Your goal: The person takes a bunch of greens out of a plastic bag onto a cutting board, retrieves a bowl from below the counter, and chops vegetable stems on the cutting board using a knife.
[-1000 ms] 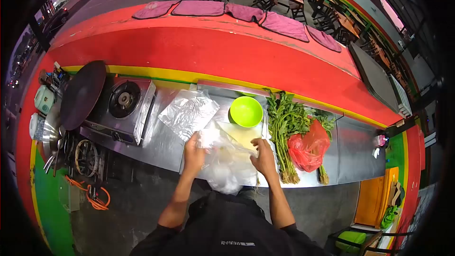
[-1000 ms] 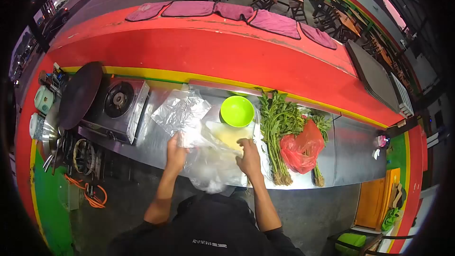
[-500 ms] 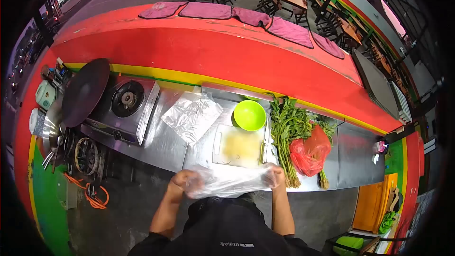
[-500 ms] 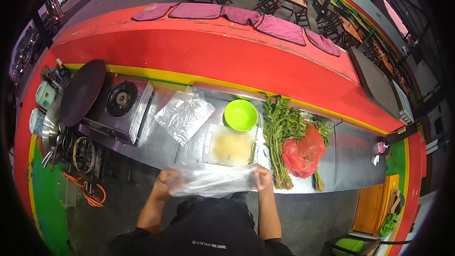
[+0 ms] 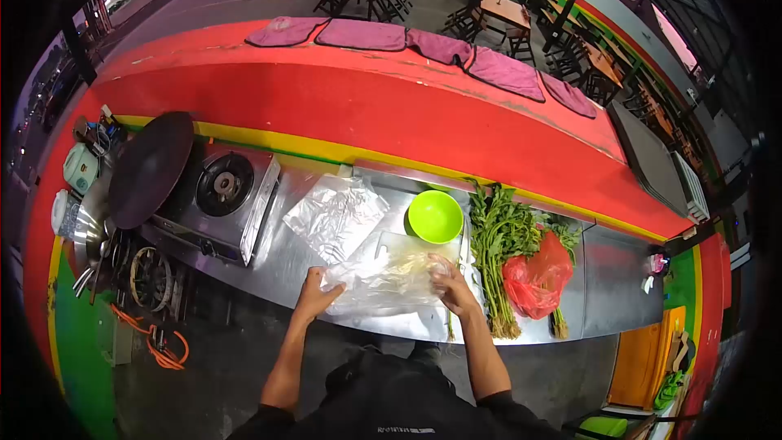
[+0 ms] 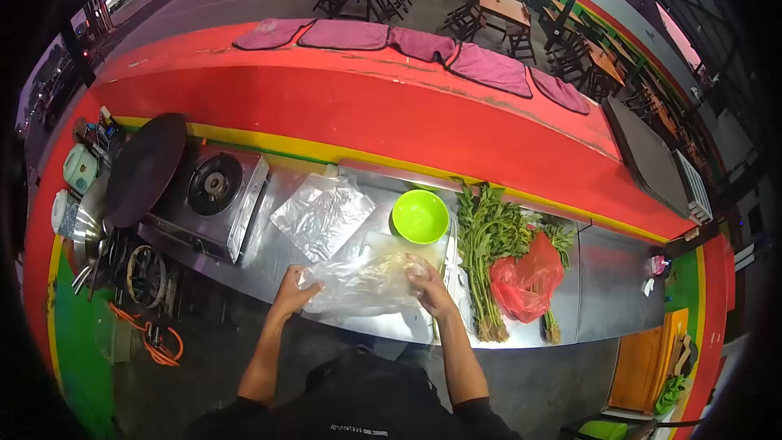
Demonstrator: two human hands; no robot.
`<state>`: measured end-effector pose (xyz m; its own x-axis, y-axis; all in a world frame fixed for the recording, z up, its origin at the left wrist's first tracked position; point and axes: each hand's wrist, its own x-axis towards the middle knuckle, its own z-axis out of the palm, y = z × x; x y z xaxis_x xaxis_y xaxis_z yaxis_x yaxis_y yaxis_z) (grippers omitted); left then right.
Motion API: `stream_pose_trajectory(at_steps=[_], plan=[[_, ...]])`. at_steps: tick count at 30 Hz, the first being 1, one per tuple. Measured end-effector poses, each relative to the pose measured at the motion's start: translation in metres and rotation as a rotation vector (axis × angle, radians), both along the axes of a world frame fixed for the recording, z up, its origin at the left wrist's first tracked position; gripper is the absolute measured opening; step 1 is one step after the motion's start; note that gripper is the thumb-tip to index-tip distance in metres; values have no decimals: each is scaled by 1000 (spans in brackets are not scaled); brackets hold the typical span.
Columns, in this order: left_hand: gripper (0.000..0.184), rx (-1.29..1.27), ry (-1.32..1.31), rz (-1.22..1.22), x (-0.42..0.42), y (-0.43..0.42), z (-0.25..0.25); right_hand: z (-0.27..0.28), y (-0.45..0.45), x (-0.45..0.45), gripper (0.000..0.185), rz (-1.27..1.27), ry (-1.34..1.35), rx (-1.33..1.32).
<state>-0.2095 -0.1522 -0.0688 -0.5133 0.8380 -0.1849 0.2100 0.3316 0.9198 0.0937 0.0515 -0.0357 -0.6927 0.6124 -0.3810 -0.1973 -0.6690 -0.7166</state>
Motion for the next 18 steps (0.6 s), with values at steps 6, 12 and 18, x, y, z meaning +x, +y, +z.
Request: stream_pose_trajectory(at_steps=[6, 12, 18], plan=[[31, 164, 225, 291, -18, 67, -18, -23, 61, -84, 75, -69, -437, 803], [38, 111, 188, 443, -59, 152, -68, -41, 111, -117, 78, -231, -632, 947], [79, 90, 217, 513, -70, 186, -100, -98, 62, -35, 51, -368, -777, 1101]])
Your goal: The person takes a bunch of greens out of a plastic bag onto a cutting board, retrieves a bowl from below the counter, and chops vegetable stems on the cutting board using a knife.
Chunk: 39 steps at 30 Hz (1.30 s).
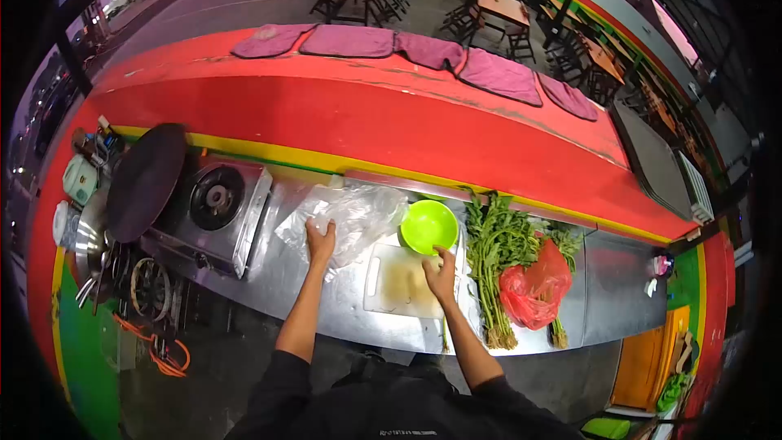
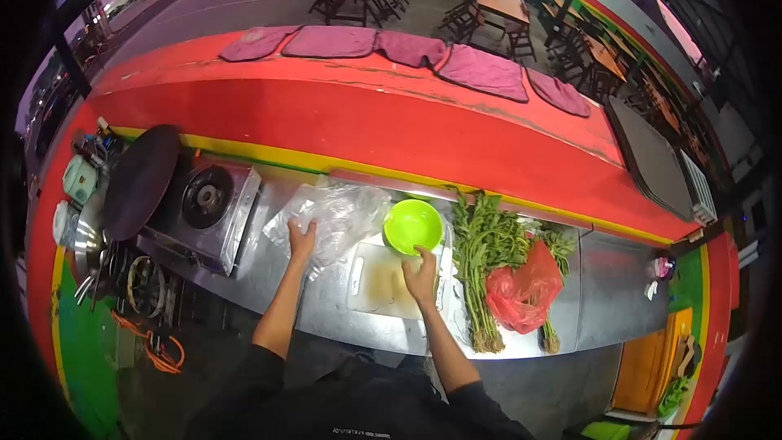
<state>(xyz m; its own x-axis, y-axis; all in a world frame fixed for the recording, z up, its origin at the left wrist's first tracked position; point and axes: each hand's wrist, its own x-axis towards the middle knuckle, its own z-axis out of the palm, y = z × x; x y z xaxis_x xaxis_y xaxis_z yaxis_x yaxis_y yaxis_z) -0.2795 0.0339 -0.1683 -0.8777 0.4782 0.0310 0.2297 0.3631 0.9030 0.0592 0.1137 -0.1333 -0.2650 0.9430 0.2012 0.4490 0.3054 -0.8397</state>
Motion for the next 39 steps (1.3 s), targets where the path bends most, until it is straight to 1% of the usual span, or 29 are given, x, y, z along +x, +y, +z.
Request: stream_pose_trajectory(at_steps=[1, 2, 3, 4, 5, 6, 7, 8, 9, 10, 12, 13, 15, 17, 18, 19, 21, 22, 23, 25, 27, 28, 29, 31, 33, 35, 36, 37, 39], plan=[[80, -28, 119, 59, 3, 5, -2, -14, -15, 22, 49, -13, -12, 33], [78, -83, 221, 124, 17, 7, 23, -1, -37, 41, 48, -64, -111, 12], [76, -134, 325, 185, 35, 6, 63, -9, -56, 62, 48, -102, -162, 93], [76, -138, 322, 159, 49, 3, 85, -11, -74, 81, 48, -139, -234, 53], [76, -150, 536, 68, 62, 2, 103, -9, -91, 98, 47, -147, -198, 15], [76, -155, 749, -28, 74, 7, 109, -8, -106, 114, 49, -158, -283, -4], [78, -77, 702, -236, 77, 12, 99, -10, -120, 128, 51, -168, -369, -30], [80, -4, 436, -397, 84, 22, 87, -13, -128, 140, 51, -194, -376, -47], [83, 61, 163, -549, 90, 32, 73, -17, -136, 150, 52, -137, -350, -165], [83, 52, 154, -577, 94, 41, 63, -17, -143, 157, 53, -79, -318, -282], [87, -154, -121, -644, 102, 63, 43, -25, -147, 163, 54, -63, -370, -279], [92, -136, -51, -712, 97, 74, 12, -33, -145, 164, 54, -51, -400, -299], [96, -502, 42, -796, 96, 89, 3, -29, -134, 157, 49, -83, -396, -366], [99, -506, 82, -822, 108, 92, 18, -32, -120, 153, 38, -41, -405, -467], [93, -465, 58, -740, 114, 93, 35, -40, -116, 151, 34, -38, -437, -403], [87, -415, 135, -660, 123, 90, 56, -47, -113, 149, 31, -32, -469, -342], [72, -298, 386, -489, 153, 81, 106, -39, -100, 148, 28, -16, -461, -363], [56, -218, 476, -437, 173, 77, 129, -38, -97, 148, 28, -11, -425, -400], [56, -224, 469, -442, 188, 75, 128, -37, -94, 150, 28, -2, -390, -438], [49, -19, 274, -547, 209, 69, 126, -25, -89, 156, 27, -4, -320, -473], [43, -10, 242, -609, 234, 59, 125, -19, -87, 162, 26, -70, -123, -471], [41, -20, 243, -603, 238, 53, 120, -18, -82, 168, 31, -34, -154, -487], [40, -28, 246, -598, 240, 49, 113, -18, -79, 173, 31, -43, -132, -540], [37, -42, 192, -514, 236, 39, 104, -15, -74, 178, 28, -57, -147, -408], [31, -62, 230, -454, 232, 28, 96, -21, -71, 183, 28, -34, -110, -477], [27, -184, -221, -550, 226, 18, 91, -34, -70, 181, 25, 14, 65, -559], [29, -145, -264, -612, 225, 10, 59, -27, -70, 176, 21, 51, 38, -549], [29, -149, -258, -604, 227, 2, 41, -32, -73, 171, 26, 49, 105, -558], [30, -278, -463, -825, 238, -10, 22, -35, -81, 157, 22, 95, 379, -698]])
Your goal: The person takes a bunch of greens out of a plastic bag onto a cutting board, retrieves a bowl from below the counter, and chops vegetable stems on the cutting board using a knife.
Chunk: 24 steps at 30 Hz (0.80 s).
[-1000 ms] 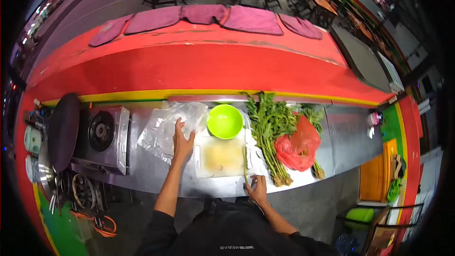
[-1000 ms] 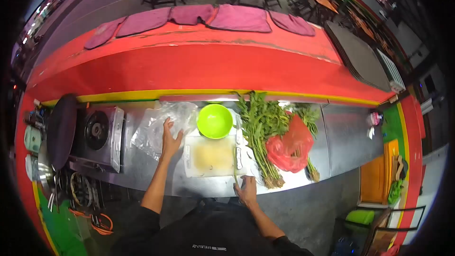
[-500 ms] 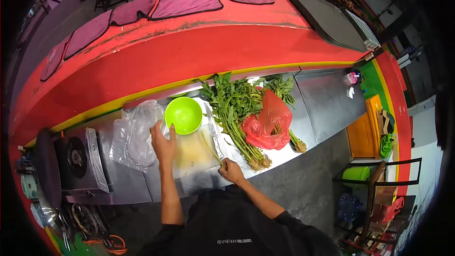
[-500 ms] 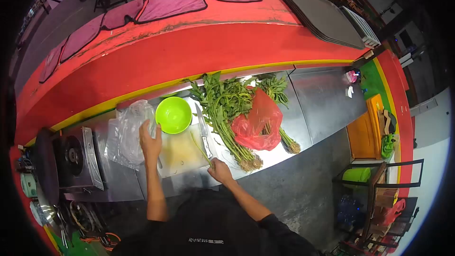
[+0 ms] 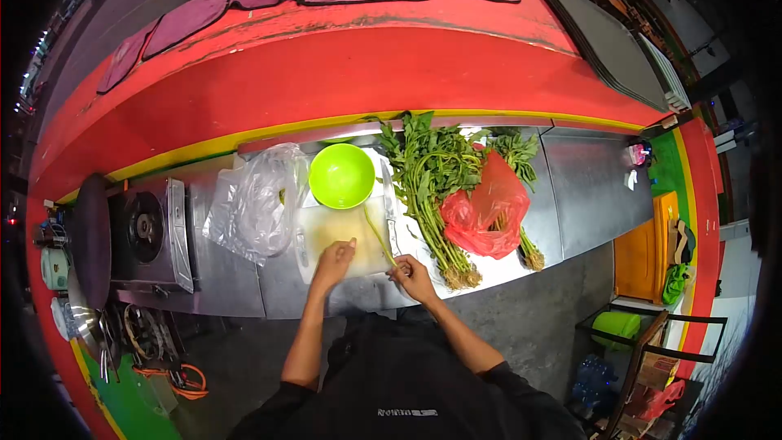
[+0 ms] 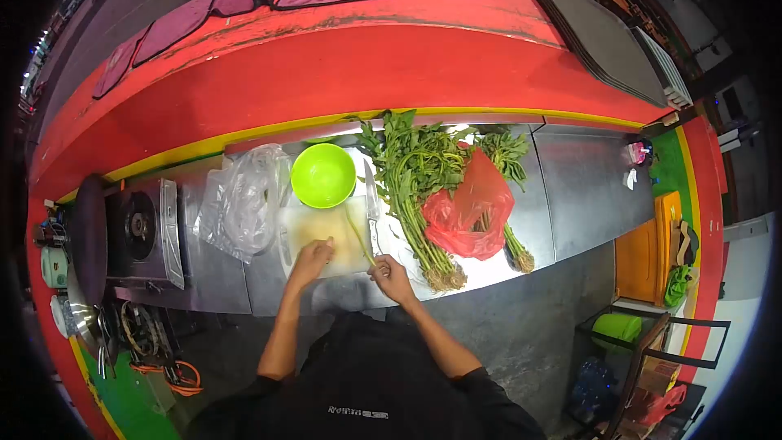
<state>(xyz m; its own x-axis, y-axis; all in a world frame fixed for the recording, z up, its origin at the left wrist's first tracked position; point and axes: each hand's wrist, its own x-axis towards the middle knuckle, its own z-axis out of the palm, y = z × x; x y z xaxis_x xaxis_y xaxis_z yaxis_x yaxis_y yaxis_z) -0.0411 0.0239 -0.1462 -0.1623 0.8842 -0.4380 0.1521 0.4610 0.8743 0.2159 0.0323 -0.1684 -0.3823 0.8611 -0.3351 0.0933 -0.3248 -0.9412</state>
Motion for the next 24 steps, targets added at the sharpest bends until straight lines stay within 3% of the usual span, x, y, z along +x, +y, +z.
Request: stream_pose_trajectory(at_steps=[1, 3, 7, 9, 13, 18, 20, 22, 24], plan=[[30, 1, 3, -2, 10, -7, 1, 8, -4, -7, 22, -2, 3, 1], [27, 85, -380, 104, 34, -17, 3, 25, -14, -19, 20, 136, 31, -20], [27, 33, -438, 241, 39, -34, 5, 37, -35, -33, 19, 204, 113, -119], [29, 65, -433, 291, 30, -43, 4, 33, -40, -34, 21, 155, -1, -125], [36, 92, -386, 417, 4, -63, 1, 23, -34, -28, 22, 114, -315, 370], [41, 16, -361, 518, -36, -88, -17, 14, -12, -39, 17, 146, -391, 521], [39, -33, -265, 499, -45, -101, -43, 23, -4, -46, 21, 153, -453, 613], [40, -55, 360, 176, -49, -108, -50, 27, 1, -57, 30, 11, -583, 730], [44, -52, 453, 141, -41, -118, -36, 22, 6, -61, 42, -161, -732, 846]])
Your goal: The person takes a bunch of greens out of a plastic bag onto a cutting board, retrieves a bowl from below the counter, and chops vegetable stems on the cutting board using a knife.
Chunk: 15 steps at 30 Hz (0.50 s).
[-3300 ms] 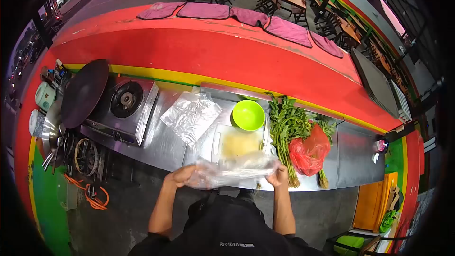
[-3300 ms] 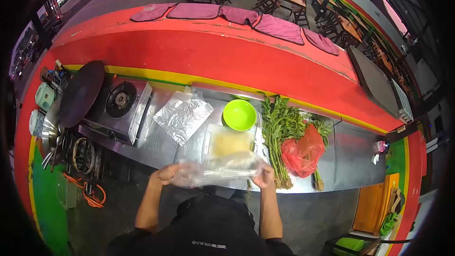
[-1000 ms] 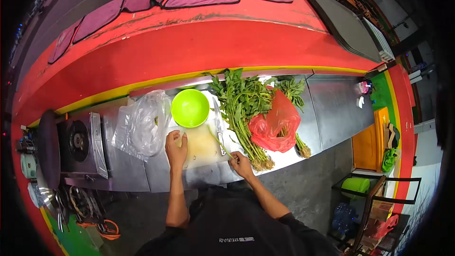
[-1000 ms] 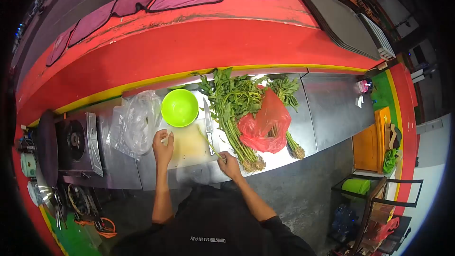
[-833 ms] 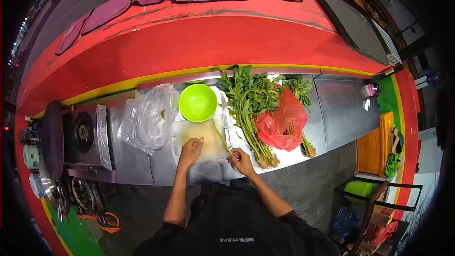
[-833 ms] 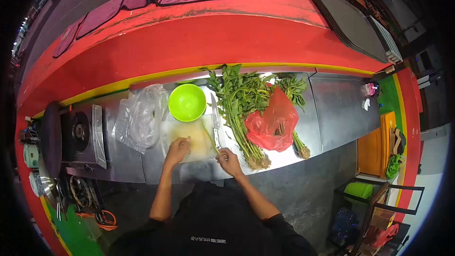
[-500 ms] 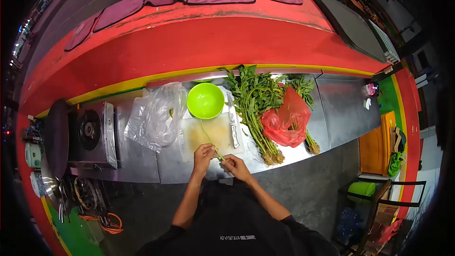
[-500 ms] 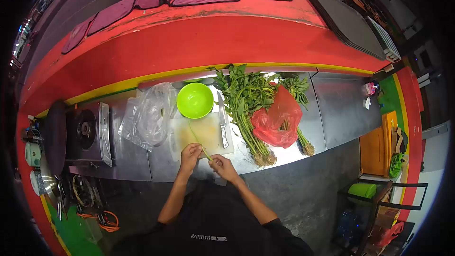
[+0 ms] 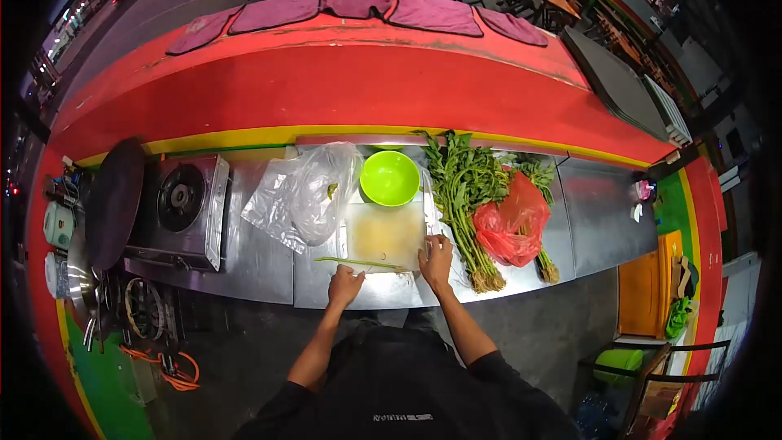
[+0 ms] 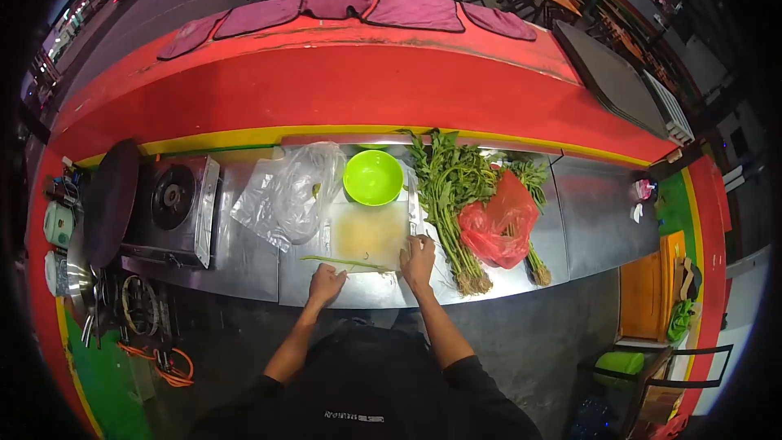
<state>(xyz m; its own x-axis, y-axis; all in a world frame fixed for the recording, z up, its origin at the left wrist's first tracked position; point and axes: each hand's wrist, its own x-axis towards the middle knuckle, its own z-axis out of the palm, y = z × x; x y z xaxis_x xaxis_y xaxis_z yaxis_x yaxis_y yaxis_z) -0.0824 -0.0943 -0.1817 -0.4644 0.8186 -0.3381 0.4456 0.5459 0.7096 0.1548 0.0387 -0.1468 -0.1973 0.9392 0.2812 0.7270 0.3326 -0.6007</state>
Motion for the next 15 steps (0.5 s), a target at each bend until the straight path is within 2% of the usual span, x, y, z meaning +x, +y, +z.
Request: stream_pose_trajectory(at_steps=[2, 3, 4, 6, 8, 9, 10, 11, 12, 15], plan=[[41, 33, 73, -86, 10, -1, 20, -12, 7, -2, 50, -124, -82, 47], [37, 163, 6, -117, 12, -1, 7, -23, 12, 0, 50, -121, -82, 53], [37, 168, 7, -113, 15, 3, 16, -34, 17, 3, 53, -78, -66, -40], [39, 430, 394, -314, 24, 9, 21, -46, 25, 8, 56, -28, -52, -131], [35, 427, 351, -336, 23, 20, 12, -47, 36, 8, 53, 2, -47, -291], [30, 417, 332, -400, 21, 24, 9, -47, 39, 8, 49, -56, 1, -394], [25, 407, 314, -468, 20, 27, 7, -48, 41, 9, 49, -52, 2, -390], [16, 434, 289, -465, 20, 31, 5, -48, 40, 11, 48, -92, 43, -456], [16, 439, 292, -467, 19, 34, 4, -51, 39, 14, 47, -133, 86, -522], [12, 505, 305, -501, 14, 43, -4, -73, 23, 36, 43, -185, 138, -508]])
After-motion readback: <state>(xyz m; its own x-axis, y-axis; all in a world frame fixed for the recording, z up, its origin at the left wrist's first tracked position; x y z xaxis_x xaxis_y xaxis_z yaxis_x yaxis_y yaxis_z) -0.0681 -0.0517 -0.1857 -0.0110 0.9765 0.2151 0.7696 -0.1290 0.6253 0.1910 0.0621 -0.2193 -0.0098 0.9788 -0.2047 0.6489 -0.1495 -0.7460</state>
